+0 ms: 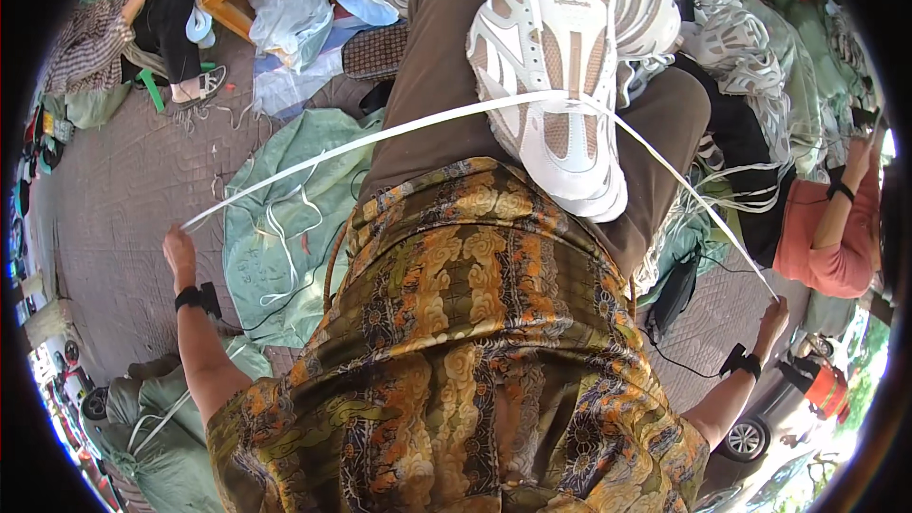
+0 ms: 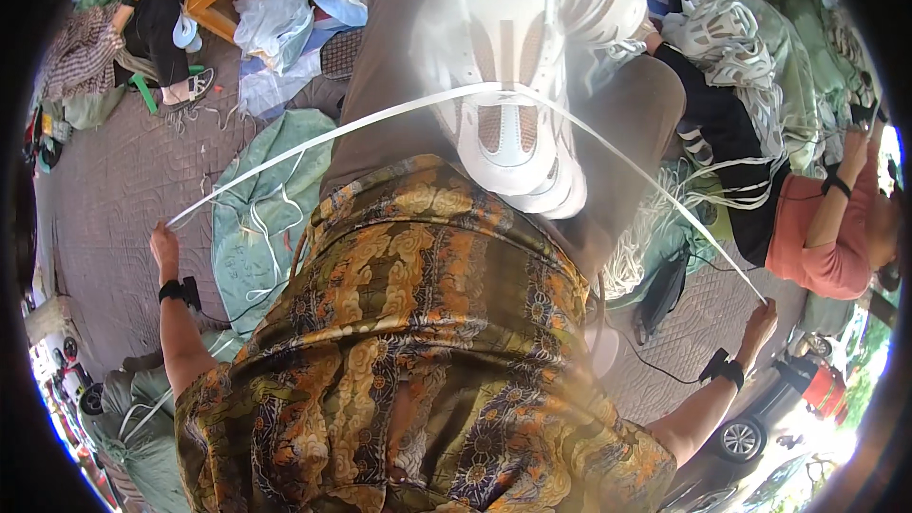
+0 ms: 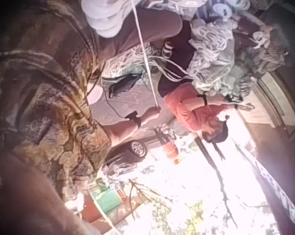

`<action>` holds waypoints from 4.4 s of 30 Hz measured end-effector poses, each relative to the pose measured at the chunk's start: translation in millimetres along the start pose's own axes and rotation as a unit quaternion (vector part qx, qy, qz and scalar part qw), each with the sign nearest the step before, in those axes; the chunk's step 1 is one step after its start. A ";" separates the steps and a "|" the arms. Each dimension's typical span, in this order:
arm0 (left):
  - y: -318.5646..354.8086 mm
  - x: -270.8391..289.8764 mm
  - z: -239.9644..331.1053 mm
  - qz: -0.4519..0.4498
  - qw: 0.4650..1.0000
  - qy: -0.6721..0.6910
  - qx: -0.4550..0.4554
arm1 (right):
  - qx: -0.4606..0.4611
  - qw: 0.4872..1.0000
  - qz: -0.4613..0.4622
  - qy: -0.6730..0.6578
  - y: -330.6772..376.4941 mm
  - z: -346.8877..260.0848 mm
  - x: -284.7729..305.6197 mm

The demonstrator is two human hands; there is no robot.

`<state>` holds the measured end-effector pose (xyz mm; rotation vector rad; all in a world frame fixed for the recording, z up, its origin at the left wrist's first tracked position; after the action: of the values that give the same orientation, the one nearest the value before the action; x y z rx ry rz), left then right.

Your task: The person is sitting on the sidewalk and lacing white Reebok sneakers. They pull the laces through the eyelets, tighten them, and tie a knot. The person handles multiple shoes, moving them between their lap and a pile on the ground.

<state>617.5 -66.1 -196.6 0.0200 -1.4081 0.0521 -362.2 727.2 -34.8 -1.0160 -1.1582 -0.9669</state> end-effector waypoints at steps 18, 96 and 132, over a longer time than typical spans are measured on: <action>35.8 49.7 -178.4 0.034 0.967 -0.008 0.254 | -0.253 0.941 0.142 -0.175 103.5 126.8 7.6; 191.5 48.0 568.1 -0.104 0.688 0.529 -0.485 | 0.492 0.786 0.034 -0.373 118.1 -555.5 90.8; 157.7 91.4 579.3 -0.175 0.835 0.171 -0.493 | -0.309 0.636 0.159 -0.689 311.3 -62.8 -45.0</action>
<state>53.5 67.6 -15.3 -0.5643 -0.9169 -0.9396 -54.7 750.7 -123.2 -2.6780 -1.7346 -0.0676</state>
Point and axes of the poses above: each hand's wrist, its own y-axis away from the middle knuckle, its own x-axis out of the back of the hand, z = x × y, the point moved 4 cm from there along -y, towards the middle knuckle, and after that the axes turned 4 degrees about y, right-handed, at the moved point
